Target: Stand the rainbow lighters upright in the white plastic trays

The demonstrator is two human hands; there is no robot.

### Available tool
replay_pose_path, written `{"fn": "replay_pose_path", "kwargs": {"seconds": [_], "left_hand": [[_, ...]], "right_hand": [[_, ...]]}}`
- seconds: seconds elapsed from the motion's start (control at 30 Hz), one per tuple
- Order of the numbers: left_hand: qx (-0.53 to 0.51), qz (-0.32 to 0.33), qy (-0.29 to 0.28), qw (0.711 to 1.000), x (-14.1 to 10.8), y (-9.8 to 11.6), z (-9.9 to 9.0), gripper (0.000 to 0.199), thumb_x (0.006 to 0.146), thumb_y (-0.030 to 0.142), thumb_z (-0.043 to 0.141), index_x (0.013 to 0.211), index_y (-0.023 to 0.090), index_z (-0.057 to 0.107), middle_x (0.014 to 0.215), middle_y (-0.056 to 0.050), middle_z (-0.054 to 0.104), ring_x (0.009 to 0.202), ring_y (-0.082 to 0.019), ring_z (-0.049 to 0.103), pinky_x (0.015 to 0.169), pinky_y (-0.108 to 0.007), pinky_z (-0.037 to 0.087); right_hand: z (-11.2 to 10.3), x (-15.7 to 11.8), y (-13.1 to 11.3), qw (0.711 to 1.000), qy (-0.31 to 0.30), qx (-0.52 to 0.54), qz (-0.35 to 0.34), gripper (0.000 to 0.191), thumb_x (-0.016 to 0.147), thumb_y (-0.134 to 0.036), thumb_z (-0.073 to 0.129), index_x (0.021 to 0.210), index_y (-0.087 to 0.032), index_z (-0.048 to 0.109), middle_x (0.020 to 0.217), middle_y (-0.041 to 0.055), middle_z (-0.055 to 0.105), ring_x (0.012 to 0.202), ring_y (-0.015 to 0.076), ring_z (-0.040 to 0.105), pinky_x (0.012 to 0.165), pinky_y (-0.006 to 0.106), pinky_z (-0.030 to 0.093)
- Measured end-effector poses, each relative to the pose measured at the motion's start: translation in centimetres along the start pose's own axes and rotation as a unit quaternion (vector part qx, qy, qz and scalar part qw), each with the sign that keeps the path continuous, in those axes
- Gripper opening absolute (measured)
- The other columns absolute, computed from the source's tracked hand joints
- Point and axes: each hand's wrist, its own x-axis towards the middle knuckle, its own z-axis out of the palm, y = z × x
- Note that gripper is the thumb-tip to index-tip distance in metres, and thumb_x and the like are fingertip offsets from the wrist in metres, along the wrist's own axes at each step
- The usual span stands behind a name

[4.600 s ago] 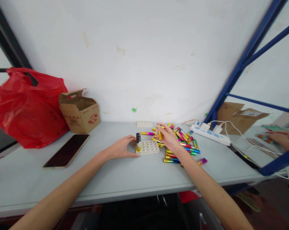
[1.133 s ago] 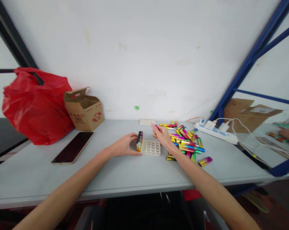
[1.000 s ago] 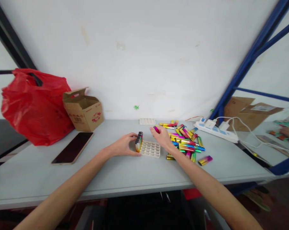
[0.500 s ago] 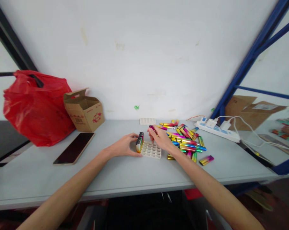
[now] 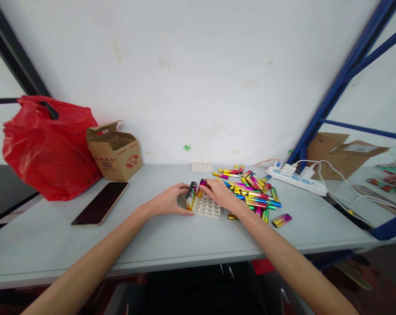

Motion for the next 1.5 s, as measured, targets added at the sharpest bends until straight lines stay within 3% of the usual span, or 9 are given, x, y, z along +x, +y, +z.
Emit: {"fn": "replay_pose_path", "kwargs": {"seconds": [0.2, 0.3, 0.47, 0.6, 0.73, 0.9, 1.1, 1.37, 1.5], "left_hand": [[0.001, 0.008, 0.004, 1.000, 0.1, -0.3, 0.2, 0.068, 0.070, 0.068, 0.084, 0.116, 0.020, 0.075, 0.132, -0.012, 0.068, 0.122, -0.034, 0.066, 0.110, -0.042, 0.051], [0.006, 0.008, 0.002, 1.000, 0.1, -0.4, 0.2, 0.069, 0.070, 0.070, 0.083, 0.116, 0.018, 0.075, 0.131, -0.013, 0.068, 0.120, -0.034, 0.067, 0.110, -0.042, 0.052], [0.012, 0.001, 0.012, 1.000, 0.0, -0.3, 0.2, 0.072, 0.069, 0.070, 0.084, 0.119, 0.020, 0.074, 0.136, -0.012, 0.067, 0.126, -0.036, 0.065, 0.112, -0.042, 0.051], [0.016, -0.003, 0.013, 1.000, 0.0, -0.3, 0.2, 0.074, 0.068, 0.073, 0.083, 0.120, 0.021, 0.074, 0.137, -0.012, 0.067, 0.127, -0.036, 0.065, 0.112, -0.042, 0.052], [0.017, -0.005, 0.014, 1.000, 0.0, -0.4, 0.3, 0.074, 0.067, 0.074, 0.082, 0.118, 0.021, 0.074, 0.136, -0.013, 0.067, 0.126, -0.036, 0.065, 0.111, -0.043, 0.052], [0.014, 0.000, 0.014, 1.000, -0.1, -0.5, 0.3, 0.074, 0.068, 0.075, 0.081, 0.117, 0.020, 0.073, 0.137, -0.013, 0.067, 0.125, -0.036, 0.065, 0.110, -0.042, 0.053], [0.020, -0.005, 0.008, 1.000, -0.1, -0.4, 0.3, 0.076, 0.069, 0.076, 0.079, 0.120, 0.020, 0.072, 0.138, -0.013, 0.066, 0.127, -0.036, 0.065, 0.111, -0.041, 0.052], [0.024, -0.007, 0.003, 1.000, 0.0, -0.3, 0.3, 0.079, 0.069, 0.076, 0.081, 0.121, 0.017, 0.071, 0.138, -0.015, 0.065, 0.128, -0.037, 0.064, 0.113, -0.043, 0.051], [0.026, -0.006, 0.004, 1.000, 0.0, -0.4, 0.3, 0.079, 0.069, 0.077, 0.080, 0.120, 0.017, 0.071, 0.138, -0.015, 0.065, 0.127, -0.037, 0.064, 0.113, -0.042, 0.051]], "right_hand": [[0.1, -0.2, -0.2, 0.998, -0.040, -0.042, -0.026, 0.032, 0.105, -0.046, 0.059, 0.094, -0.017, 0.066, 0.092, 0.0087, 0.072, 0.084, 0.0210, 0.064, 0.075, 0.030, 0.043], [-0.8, -0.3, 0.3, 0.999, -0.027, -0.016, -0.027, 0.036, 0.107, -0.047, 0.053, 0.097, -0.017, 0.068, 0.096, 0.0084, 0.072, 0.091, 0.0209, 0.065, 0.084, 0.030, 0.045], [-4.7, 0.5, 6.0, 0.990, 0.042, -0.097, 0.096, 0.035, 0.111, -0.026, 0.038, 0.112, -0.015, 0.071, 0.114, 0.0142, 0.073, 0.112, 0.0240, 0.064, 0.103, 0.035, 0.043], [-7.6, 2.1, 11.6, 0.956, -0.031, -0.202, 0.211, 0.040, 0.103, -0.011, 0.042, 0.135, -0.009, 0.066, 0.139, 0.0229, 0.065, 0.133, 0.0279, 0.058, 0.114, 0.038, 0.039], [-8.0, 3.4, 13.9, 0.950, -0.091, -0.203, 0.221, 0.032, 0.101, -0.018, 0.053, 0.123, -0.011, 0.075, 0.132, 0.0220, 0.071, 0.122, 0.0288, 0.067, 0.106, 0.036, 0.045], [-7.3, 2.5, 13.1, 0.948, -0.156, -0.189, 0.205, 0.035, 0.102, -0.028, 0.053, 0.089, -0.015, 0.083, 0.098, 0.0159, 0.081, 0.084, 0.0238, 0.072, 0.079, 0.029, 0.049], [-7.7, 0.7, 11.4, 0.968, -0.166, -0.128, 0.140, 0.041, 0.101, -0.042, 0.054, 0.085, -0.017, 0.082, 0.078, 0.0051, 0.078, 0.067, 0.0181, 0.062, 0.065, 0.027, 0.042], [-6.8, -0.4, 10.1, 0.971, -0.080, -0.156, 0.165, 0.024, 0.093, -0.038, 0.071, 0.091, -0.016, 0.079, 0.095, 0.0107, 0.079, 0.081, 0.0214, 0.067, 0.070, 0.027, 0.043], [-7.1, -0.3, 8.9, 0.985, 0.009, -0.053, 0.161, 0.019, 0.095, -0.035, 0.067, 0.103, -0.020, 0.076, 0.086, 0.0050, 0.079, 0.074, 0.0189, 0.068, 0.068, 0.027, 0.044]]}}
